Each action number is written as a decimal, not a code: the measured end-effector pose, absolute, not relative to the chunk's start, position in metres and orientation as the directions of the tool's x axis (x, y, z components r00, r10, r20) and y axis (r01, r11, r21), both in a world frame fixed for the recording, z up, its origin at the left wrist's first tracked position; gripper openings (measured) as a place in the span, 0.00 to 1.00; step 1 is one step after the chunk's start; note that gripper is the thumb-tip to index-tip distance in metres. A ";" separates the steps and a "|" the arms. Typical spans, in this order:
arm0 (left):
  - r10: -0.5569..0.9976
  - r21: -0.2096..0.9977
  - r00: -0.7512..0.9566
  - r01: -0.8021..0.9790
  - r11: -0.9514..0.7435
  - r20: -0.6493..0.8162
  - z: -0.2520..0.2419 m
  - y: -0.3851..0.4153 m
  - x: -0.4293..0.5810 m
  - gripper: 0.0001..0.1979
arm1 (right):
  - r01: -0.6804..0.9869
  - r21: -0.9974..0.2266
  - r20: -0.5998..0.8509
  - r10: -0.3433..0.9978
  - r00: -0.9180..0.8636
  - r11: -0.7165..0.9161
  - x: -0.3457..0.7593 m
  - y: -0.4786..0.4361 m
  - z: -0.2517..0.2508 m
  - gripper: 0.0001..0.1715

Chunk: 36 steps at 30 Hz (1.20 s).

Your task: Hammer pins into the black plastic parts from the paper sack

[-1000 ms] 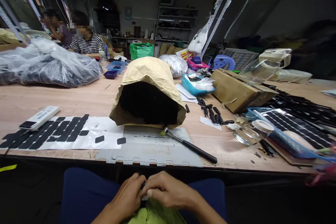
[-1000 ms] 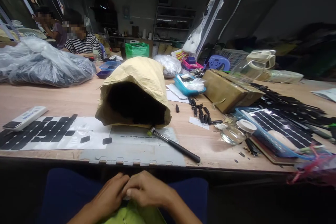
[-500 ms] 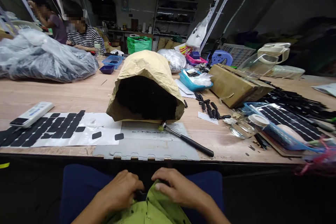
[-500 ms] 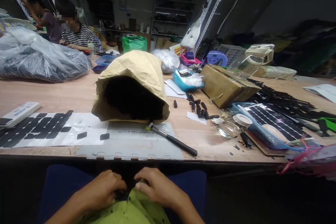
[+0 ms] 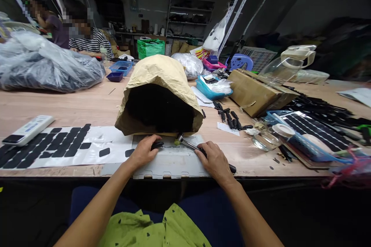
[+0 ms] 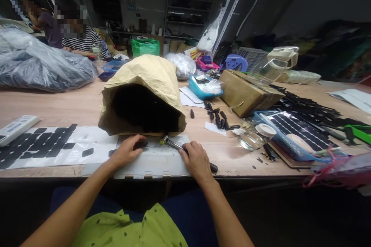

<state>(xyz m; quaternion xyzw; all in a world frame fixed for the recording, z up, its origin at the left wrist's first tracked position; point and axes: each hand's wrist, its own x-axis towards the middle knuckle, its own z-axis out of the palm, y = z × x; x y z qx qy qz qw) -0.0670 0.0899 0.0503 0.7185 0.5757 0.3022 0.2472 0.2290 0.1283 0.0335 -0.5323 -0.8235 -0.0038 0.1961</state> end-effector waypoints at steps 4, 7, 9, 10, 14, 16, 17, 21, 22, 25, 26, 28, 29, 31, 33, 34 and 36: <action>0.979 0.759 0.152 0.619 -0.203 0.138 0.056 0.085 -0.074 0.15 | 0.884 -0.198 0.357 0.871 -0.338 0.424 0.223 0.118 0.038 0.11; 0.985 0.722 0.101 0.670 -0.172 0.140 0.058 0.080 -0.079 0.17 | 0.900 -0.260 0.360 0.900 -0.246 0.350 0.218 0.106 0.046 0.11; 0.987 0.687 0.060 0.712 -0.146 0.148 0.058 0.079 -0.080 0.14 | 0.893 -0.360 0.313 0.937 -0.158 0.271 0.215 0.096 0.052 0.12; 0.988 0.677 0.048 0.723 -0.136 0.147 0.058 0.079 -0.079 0.13 | 0.881 -0.418 0.265 0.957 -0.115 0.222 0.214 0.091 0.055 0.13; 0.990 0.684 0.072 0.718 -0.133 0.118 0.058 0.084 -0.072 0.09 | 0.746 -0.658 0.026 0.993 -0.112 0.101 0.208 0.073 0.060 0.17; 0.991 0.708 0.099 0.694 -0.134 0.091 0.059 0.086 -0.068 0.09 | 0.643 -0.759 -0.032 0.981 -0.194 0.102 0.203 0.067 0.060 0.18; 0.991 0.721 0.107 0.680 -0.133 0.082 0.059 0.087 -0.067 0.10 | 0.606 -0.789 -0.038 0.975 -0.219 0.105 0.200 0.064 0.060 0.19; 0.991 0.750 0.078 0.648 -0.133 0.108 0.058 0.087 -0.066 0.12 | 0.575 -0.802 0.038 0.975 -0.218 0.160 0.183 0.053 0.062 0.26; 0.990 0.750 0.076 0.646 -0.142 0.122 0.058 0.086 -0.066 0.11 | 0.572 -0.799 0.059 0.971 -0.230 0.184 0.179 0.051 0.063 0.27; 0.986 0.750 0.083 0.641 -0.166 0.147 0.055 0.086 -0.068 0.08 | 0.553 -0.799 0.088 0.956 -0.280 0.235 0.168 0.047 0.064 0.27; 0.986 0.752 0.079 0.638 -0.165 0.149 0.055 0.086 -0.069 0.08 | 0.549 -0.799 0.095 0.952 -0.290 0.247 0.165 0.047 0.064 0.27; 0.987 0.761 0.068 0.630 -0.157 0.147 0.053 0.087 -0.069 0.09 | 0.549 -0.789 0.124 0.946 -0.298 0.276 0.160 0.045 0.064 0.27; 0.987 0.765 0.064 0.625 -0.153 0.145 0.052 0.088 -0.070 0.09 | 0.552 -0.779 0.147 0.942 -0.301 0.298 0.158 0.045 0.063 0.27; 0.988 0.772 0.063 0.618 -0.149 0.140 0.052 0.089 -0.070 0.09 | 0.569 -0.747 0.200 0.933 -0.300 0.343 0.154 0.042 0.063 0.27; 0.989 0.777 0.063 0.614 -0.141 0.130 0.053 0.090 -0.070 0.09 | 0.597 -0.706 0.248 0.922 -0.296 0.382 0.150 0.040 0.061 0.27; 0.990 0.780 0.064 0.610 -0.136 0.123 0.054 0.090 -0.070 0.10 | 0.615 -0.682 0.264 0.918 -0.297 0.395 0.148 0.039 0.060 0.28; 0.991 0.786 0.072 0.604 -0.134 0.113 0.055 0.090 -0.069 0.09 | 0.656 -0.631 0.272 0.910 -0.315 0.415 0.145 0.037 0.057 0.29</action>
